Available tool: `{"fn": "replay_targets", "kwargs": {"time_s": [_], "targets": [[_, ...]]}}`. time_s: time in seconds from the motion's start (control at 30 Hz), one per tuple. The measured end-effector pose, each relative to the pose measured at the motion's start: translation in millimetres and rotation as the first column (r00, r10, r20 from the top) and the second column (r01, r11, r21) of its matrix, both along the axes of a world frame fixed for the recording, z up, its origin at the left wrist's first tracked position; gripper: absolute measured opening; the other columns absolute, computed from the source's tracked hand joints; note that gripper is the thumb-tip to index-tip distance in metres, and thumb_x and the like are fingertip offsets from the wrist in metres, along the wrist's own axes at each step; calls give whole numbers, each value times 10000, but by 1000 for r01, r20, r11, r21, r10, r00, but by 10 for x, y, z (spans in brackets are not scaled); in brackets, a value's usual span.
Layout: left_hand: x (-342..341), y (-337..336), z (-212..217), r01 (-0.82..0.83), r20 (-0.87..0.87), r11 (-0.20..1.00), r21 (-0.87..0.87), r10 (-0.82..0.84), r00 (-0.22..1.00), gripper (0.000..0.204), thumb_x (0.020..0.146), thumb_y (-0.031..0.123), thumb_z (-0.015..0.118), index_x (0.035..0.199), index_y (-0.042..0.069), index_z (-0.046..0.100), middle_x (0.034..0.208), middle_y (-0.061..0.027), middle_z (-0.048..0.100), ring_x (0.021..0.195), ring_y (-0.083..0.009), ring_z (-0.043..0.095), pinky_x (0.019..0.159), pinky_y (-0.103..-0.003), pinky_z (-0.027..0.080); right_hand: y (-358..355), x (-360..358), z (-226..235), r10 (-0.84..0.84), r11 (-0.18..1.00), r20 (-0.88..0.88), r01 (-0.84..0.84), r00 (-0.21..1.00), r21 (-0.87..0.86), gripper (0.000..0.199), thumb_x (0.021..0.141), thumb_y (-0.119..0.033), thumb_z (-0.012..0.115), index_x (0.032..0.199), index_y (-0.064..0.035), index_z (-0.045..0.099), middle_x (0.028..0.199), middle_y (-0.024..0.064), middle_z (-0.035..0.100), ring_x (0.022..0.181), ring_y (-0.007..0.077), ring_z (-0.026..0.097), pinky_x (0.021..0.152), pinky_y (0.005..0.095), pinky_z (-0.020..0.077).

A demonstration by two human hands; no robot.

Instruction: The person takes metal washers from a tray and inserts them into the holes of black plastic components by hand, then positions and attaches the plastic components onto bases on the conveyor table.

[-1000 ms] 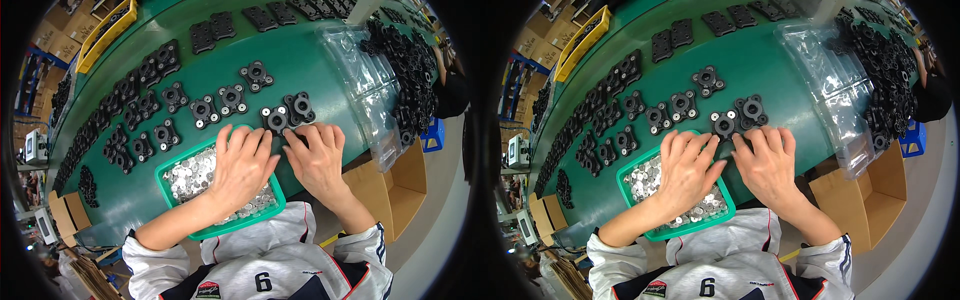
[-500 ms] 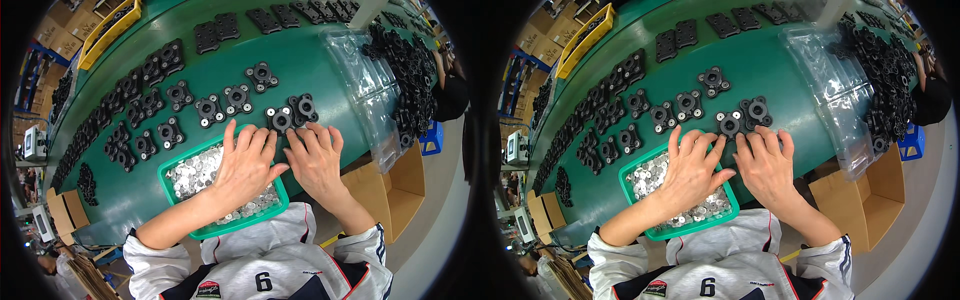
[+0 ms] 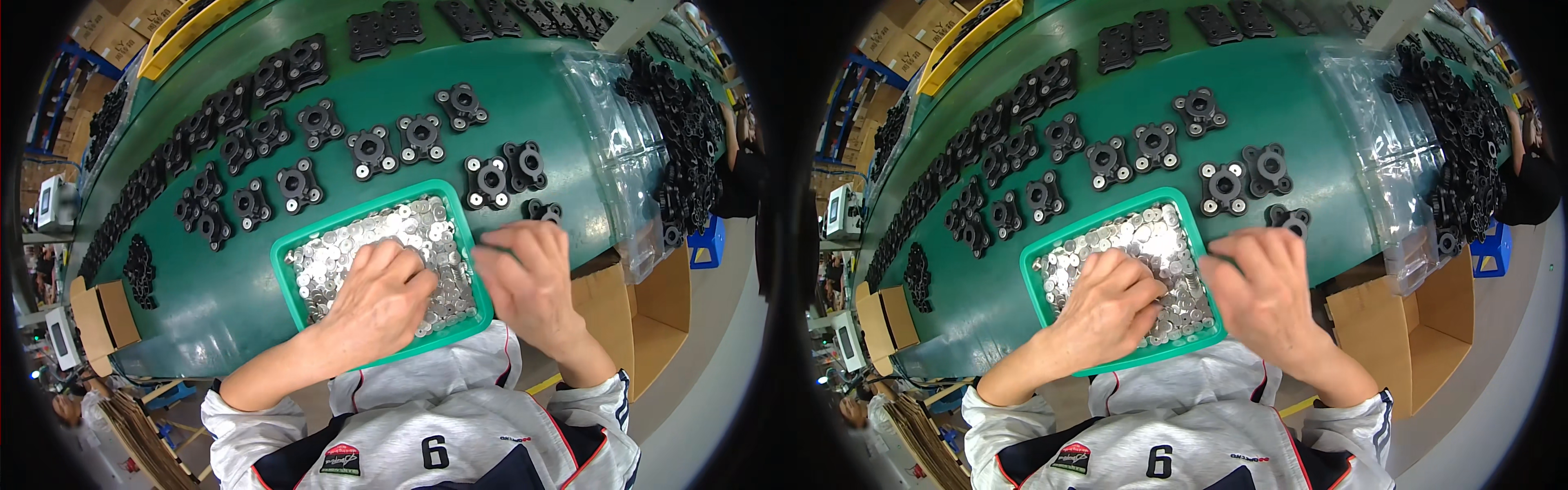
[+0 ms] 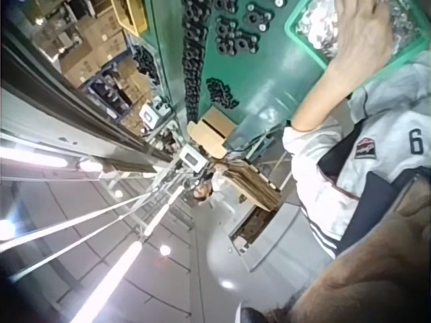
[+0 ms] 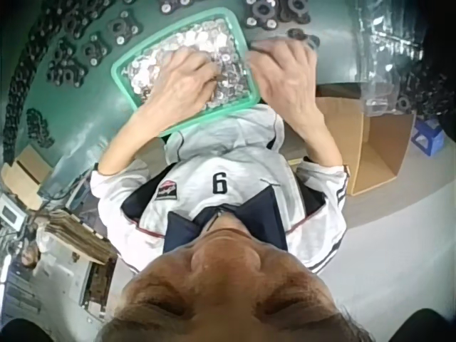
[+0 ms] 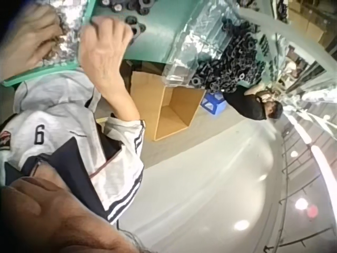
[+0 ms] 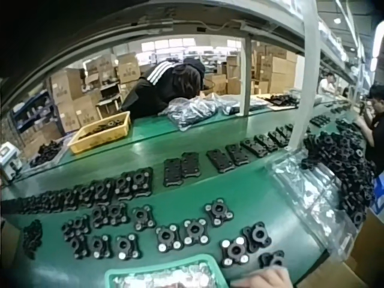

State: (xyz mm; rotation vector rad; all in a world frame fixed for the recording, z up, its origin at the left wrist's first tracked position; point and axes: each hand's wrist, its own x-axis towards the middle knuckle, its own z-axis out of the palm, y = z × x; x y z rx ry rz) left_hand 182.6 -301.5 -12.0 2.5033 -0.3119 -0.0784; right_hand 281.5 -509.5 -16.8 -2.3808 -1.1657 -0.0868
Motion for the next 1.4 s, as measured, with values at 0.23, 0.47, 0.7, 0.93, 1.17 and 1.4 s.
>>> {"fn": "replay_targets", "kwargs": {"time_s": [0.23, 0.47, 0.7, 0.93, 1.17, 1.4], "targets": [[-66, -144, -94, -89, -27, 989, -119, 86, 996, 156, 806, 57, 688, 958, 77, 661, 955, -52, 565, 944, -255, 503, 892, -378, 400, 85, -141, -13, 220, 975, -108, -222, 970, -11, 131, 788, -95, 694, 916, -95, 669, 1123, 48, 587, 1092, 243, 530, 1001, 435, 337], [-84, -120, -152, -64, -17, 992, -106, 62, 998, 169, 804, 64, 694, 970, 80, 665, 964, -55, 572, 945, -255, 499, 893, -380, 404, 83, -128, -46, 207, 977, -185, -211, 961, -5, 123, 781, -71, 697, 889, -104, 649, 1117, 46, 589, 1108, 251, 516, 1004, 443, 332], [-66, -39, -8, -146, -1, 976, -163, 148, 989, 216, 790, 24, 699, 1001, 64, 682, 956, -58, 623, 938, -251, 544, 883, -362, 445, 10, -97, -12, 176, 984, -321, -156, 931, 88, 189, 725, -21, 765, 865, -98, 664, 983, 23, 637, 1021, 233, 563, 997, 402, 360], [20, -157, 58, -266, -221, 792, -549, 170, 961, 191, 811, 4, 671, 998, 41, 672, 862, -51, 676, 796, -229, 599, 772, -335, 482, -7, -165, 46, 163, 931, -807, 181, 567, 316, 195, 781, 46, 761, 933, -57, 694, 927, 36, 658, 881, 168, 603, 834, 304, 471], [172, -74, 108, -504, -546, 540, -674, 96, 833, 144, 841, -7, 658, 979, 14, 696, 802, -35, 673, 703, -177, 584, 657, -297, 482, -92, 16, 144, 143, 906, -846, 277, 514, 321, 178, 815, 70, 742, 961, -29, 718, 939, 58, 691, 847, 160, 626, 770, 280, 502], [533, 16, 163, -403, -443, 674, -620, 123, 888, 120, 853, -30, 681, 960, 1, 726, 843, -55, 691, 758, -153, 600, 702, -283, 496, -307, 593, 114, -57, 934, -468, 212, 882, 288, 144, 810, 57, 714, 941, -3, 722, 928, 74, 703, 815, 179, 633, 762, 286, 505]]}}
